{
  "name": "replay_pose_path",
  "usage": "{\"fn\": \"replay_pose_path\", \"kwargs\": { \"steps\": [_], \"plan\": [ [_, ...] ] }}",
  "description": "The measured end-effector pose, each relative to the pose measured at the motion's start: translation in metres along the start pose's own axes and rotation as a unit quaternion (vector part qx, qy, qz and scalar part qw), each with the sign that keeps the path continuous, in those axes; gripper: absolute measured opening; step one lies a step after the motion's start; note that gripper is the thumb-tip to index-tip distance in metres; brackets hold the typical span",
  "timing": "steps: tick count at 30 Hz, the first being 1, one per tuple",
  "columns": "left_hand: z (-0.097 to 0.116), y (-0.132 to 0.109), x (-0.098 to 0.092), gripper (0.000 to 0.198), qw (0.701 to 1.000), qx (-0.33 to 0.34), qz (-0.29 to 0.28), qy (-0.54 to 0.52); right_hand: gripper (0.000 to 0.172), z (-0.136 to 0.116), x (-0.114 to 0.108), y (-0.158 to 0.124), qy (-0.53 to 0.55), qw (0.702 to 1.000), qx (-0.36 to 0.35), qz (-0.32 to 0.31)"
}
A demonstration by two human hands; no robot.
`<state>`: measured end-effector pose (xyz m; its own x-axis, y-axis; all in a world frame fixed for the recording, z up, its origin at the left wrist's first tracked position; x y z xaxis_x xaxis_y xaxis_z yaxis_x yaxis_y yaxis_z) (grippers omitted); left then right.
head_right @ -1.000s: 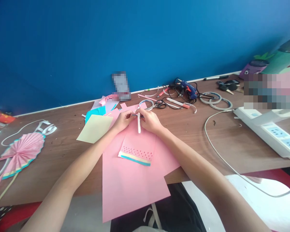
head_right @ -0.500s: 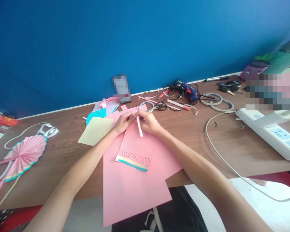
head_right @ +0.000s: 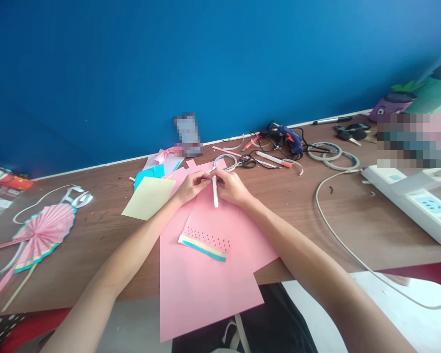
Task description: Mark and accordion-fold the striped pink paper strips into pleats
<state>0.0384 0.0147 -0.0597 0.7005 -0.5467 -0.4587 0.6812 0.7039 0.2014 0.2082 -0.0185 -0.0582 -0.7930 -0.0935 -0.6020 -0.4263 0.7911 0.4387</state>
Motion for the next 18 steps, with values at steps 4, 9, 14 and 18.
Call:
{"fn": "replay_pose_path", "kwargs": {
  "steps": [4,9,14,18],
  "plan": [
    [-0.002,0.000,-0.002,0.029,1.000,-0.003,0.022,0.020,0.031,0.002,0.002,0.000,-0.010,1.000,0.013,-0.006],
    [-0.005,0.000,-0.010,0.030,0.997,0.000,0.065,0.031,0.026,0.008,0.001,0.001,0.005,0.999,0.040,0.011],
    [-0.009,-0.001,-0.016,0.031,0.994,-0.025,0.105,0.030,0.023,0.009,-0.004,0.003,0.040,0.996,0.074,0.031],
    [-0.013,-0.001,-0.017,0.036,0.991,-0.054,0.120,0.009,0.021,0.009,-0.006,0.003,0.070,0.994,0.072,0.040]
  ]
}}
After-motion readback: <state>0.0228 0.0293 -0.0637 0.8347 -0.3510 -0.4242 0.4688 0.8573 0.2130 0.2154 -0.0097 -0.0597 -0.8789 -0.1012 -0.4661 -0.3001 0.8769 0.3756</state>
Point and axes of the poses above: each hand's wrist, its own y-axis towards the middle knuckle, its own x-axis out of the palm, z = x × y, the point moved 2 cm from there along y, towards the middle knuckle, and after that the axes turned 11 degrees about -z, right-handed, at the moved point
